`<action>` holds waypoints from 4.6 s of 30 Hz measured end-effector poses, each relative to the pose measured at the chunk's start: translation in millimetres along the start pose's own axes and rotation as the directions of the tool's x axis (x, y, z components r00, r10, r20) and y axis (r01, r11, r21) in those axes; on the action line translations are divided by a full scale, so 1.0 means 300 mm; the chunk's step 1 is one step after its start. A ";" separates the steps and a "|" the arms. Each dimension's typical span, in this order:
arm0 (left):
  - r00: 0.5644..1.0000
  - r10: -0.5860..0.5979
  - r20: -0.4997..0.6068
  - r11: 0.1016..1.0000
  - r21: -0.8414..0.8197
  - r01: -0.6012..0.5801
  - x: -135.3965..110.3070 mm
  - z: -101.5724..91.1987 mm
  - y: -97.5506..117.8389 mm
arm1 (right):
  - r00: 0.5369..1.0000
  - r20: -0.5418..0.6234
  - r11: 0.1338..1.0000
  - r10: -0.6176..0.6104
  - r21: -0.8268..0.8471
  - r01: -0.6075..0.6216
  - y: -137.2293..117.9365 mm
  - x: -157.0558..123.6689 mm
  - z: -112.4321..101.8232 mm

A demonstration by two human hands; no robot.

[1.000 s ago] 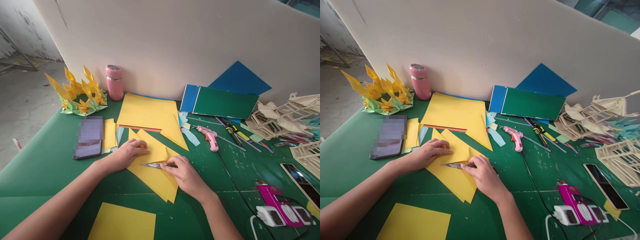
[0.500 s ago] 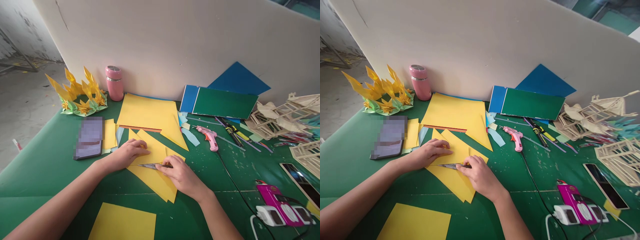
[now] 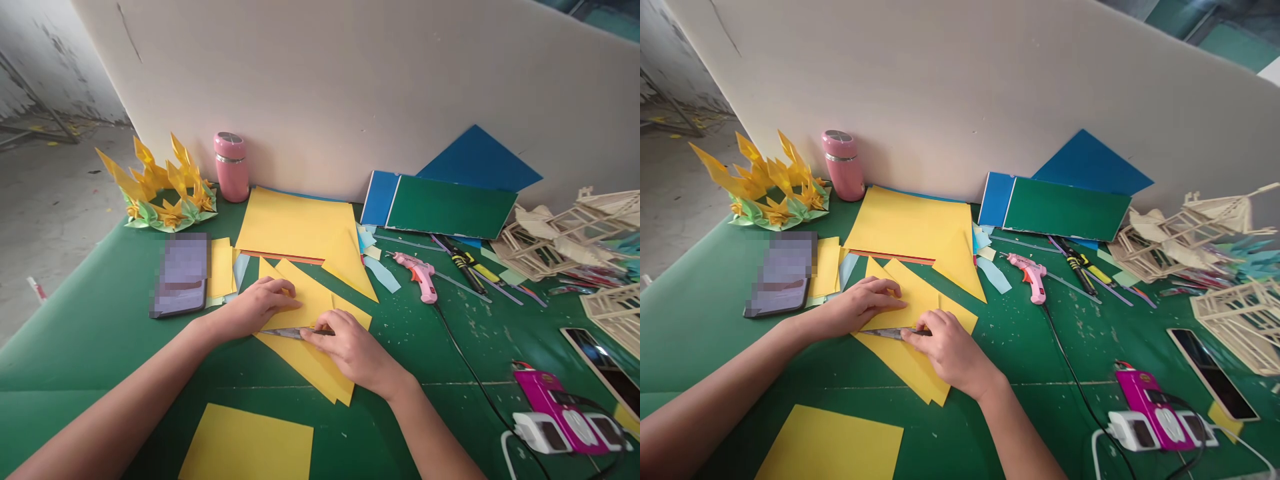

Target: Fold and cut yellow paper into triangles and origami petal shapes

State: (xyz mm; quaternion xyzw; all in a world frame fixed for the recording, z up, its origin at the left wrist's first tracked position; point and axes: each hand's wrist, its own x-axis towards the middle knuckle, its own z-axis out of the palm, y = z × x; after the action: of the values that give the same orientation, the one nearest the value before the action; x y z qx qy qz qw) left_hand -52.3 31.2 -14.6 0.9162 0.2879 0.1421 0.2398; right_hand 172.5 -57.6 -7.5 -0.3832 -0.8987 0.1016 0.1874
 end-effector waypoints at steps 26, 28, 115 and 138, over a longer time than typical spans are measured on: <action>0.991 -0.107 -0.086 0.992 -0.078 0.100 -0.028 0.004 0.027 | 0.876 -0.106 0.828 0.471 0.395 -0.398 0.095 0.044 0.012; 0.981 -0.143 -0.133 0.981 -0.152 0.123 -0.029 0.007 0.023 | 0.848 -0.109 0.774 0.519 0.482 -0.411 0.107 0.043 0.023; 0.948 -0.121 -0.295 0.965 0.187 0.182 -0.041 0.053 -0.008 | 0.966 -0.038 0.965 0.257 -0.046 -0.258 0.046 0.087 0.033; 0.940 -0.188 -0.286 0.980 0.014 0.201 -0.048 0.046 0.017 | 0.971 -0.058 0.970 0.233 0.079 -0.228 0.036 0.103 0.071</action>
State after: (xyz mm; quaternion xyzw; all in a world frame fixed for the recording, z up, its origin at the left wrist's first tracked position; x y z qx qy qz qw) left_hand -56.0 14.0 -25.5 0.8584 0.4112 0.2411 0.1894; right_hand 151.1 -28.7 -22.4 -0.4811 -0.8372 0.1422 0.2180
